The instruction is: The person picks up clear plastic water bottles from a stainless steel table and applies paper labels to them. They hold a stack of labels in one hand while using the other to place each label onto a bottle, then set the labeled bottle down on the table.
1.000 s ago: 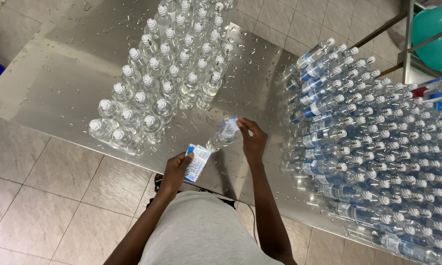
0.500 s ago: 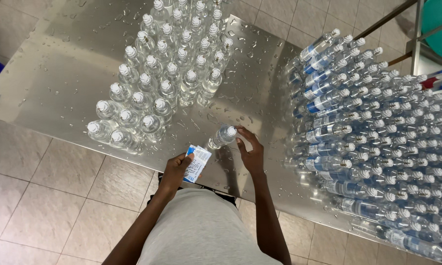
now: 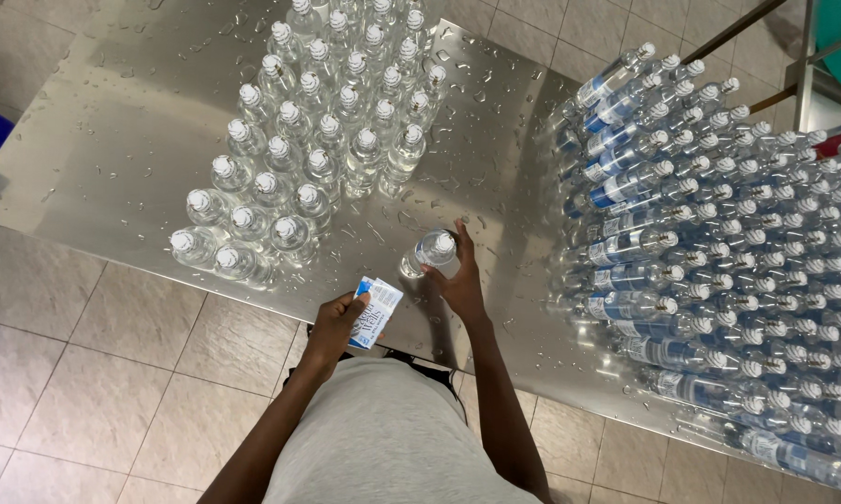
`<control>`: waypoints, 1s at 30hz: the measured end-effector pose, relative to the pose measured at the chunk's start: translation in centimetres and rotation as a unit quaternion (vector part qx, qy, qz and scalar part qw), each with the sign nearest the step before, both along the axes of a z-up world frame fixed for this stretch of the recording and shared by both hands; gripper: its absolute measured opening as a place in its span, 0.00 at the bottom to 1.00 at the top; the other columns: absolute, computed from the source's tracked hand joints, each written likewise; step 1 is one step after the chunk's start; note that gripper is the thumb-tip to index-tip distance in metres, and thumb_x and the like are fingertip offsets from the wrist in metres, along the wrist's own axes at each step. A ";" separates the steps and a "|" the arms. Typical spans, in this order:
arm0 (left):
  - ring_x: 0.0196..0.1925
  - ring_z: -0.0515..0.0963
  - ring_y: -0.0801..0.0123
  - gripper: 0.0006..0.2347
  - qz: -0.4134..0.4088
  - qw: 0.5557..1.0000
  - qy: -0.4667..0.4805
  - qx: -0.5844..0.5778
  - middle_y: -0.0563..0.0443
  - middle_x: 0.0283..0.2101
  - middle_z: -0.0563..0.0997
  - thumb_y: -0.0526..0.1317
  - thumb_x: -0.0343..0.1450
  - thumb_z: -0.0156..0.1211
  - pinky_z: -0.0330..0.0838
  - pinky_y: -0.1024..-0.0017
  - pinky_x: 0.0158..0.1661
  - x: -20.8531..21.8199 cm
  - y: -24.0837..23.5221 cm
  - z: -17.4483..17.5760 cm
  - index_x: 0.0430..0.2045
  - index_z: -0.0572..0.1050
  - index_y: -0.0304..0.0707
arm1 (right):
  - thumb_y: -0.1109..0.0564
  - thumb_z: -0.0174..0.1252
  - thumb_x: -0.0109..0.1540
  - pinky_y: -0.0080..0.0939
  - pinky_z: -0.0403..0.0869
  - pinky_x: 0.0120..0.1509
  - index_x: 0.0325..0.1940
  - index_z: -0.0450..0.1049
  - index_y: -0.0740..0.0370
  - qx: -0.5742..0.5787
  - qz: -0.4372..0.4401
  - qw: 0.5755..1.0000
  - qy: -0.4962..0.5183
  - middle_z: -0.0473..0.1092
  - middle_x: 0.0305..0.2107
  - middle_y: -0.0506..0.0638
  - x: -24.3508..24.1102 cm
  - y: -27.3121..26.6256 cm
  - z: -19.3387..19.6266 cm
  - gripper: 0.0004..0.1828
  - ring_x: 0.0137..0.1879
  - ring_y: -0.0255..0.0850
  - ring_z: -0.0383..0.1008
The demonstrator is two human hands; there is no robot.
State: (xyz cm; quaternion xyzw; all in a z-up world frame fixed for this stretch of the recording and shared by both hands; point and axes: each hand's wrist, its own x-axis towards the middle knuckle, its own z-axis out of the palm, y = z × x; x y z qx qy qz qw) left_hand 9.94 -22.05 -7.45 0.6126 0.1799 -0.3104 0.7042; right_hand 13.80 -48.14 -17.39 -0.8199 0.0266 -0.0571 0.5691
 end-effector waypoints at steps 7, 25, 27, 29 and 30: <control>0.36 0.88 0.65 0.17 0.021 1.000 0.011 0.001 0.37 0.40 0.89 0.45 0.83 0.56 0.82 0.66 0.43 -0.5 0.7 -0.5 0.57 0.82 0.28 | 0.50 0.76 0.63 0.56 0.66 0.84 0.91 0.37 0.51 0.028 -0.003 0.988 0.149 0.44 0.84 0.63 0.2 0.2 -3.9 0.64 0.87 0.60 0.47; 0.35 0.87 0.66 0.18 0.037 0.999 0.004 -0.003 0.36 0.40 0.89 0.46 0.82 0.58 0.83 0.68 0.40 -1.4 1.2 -2.6 0.58 0.82 0.27 | 0.54 0.74 0.65 0.67 0.54 0.89 0.90 0.34 0.56 0.076 -0.062 0.981 0.166 0.44 0.84 0.65 0.2 2.8 -3.9 0.63 0.89 0.62 0.42; 0.36 0.87 0.69 0.17 0.044 0.999 0.007 -0.005 0.40 0.39 0.89 0.45 0.82 0.58 0.83 0.70 0.40 -1.5 1.2 -1.7 0.58 0.82 0.28 | 0.47 0.75 0.66 0.63 0.55 0.89 0.90 0.37 0.54 0.061 -0.064 0.979 0.185 0.47 0.84 0.60 0.1 2.5 -5.7 0.62 0.89 0.55 0.44; 0.36 0.87 0.69 0.17 0.044 0.999 0.008 -0.001 0.40 0.39 0.89 0.45 0.82 0.59 0.83 0.70 0.41 -1.5 1.2 -1.6 0.58 0.82 0.28 | 0.49 0.74 0.66 0.63 0.56 0.89 0.89 0.39 0.56 0.054 -0.063 0.979 0.186 0.48 0.83 0.62 0.1 2.9 -4.4 0.60 0.88 0.58 0.46; 0.37 0.87 0.68 0.18 0.045 0.999 0.008 0.002 0.40 0.39 0.89 0.44 0.82 0.59 0.82 0.70 0.41 -1.5 1.2 -1.5 0.58 0.82 0.28 | 0.50 0.74 0.66 0.63 0.57 0.89 0.88 0.41 0.59 0.046 -0.063 0.979 0.187 0.50 0.82 0.64 0.1 3.1 -3.7 0.58 0.87 0.61 0.47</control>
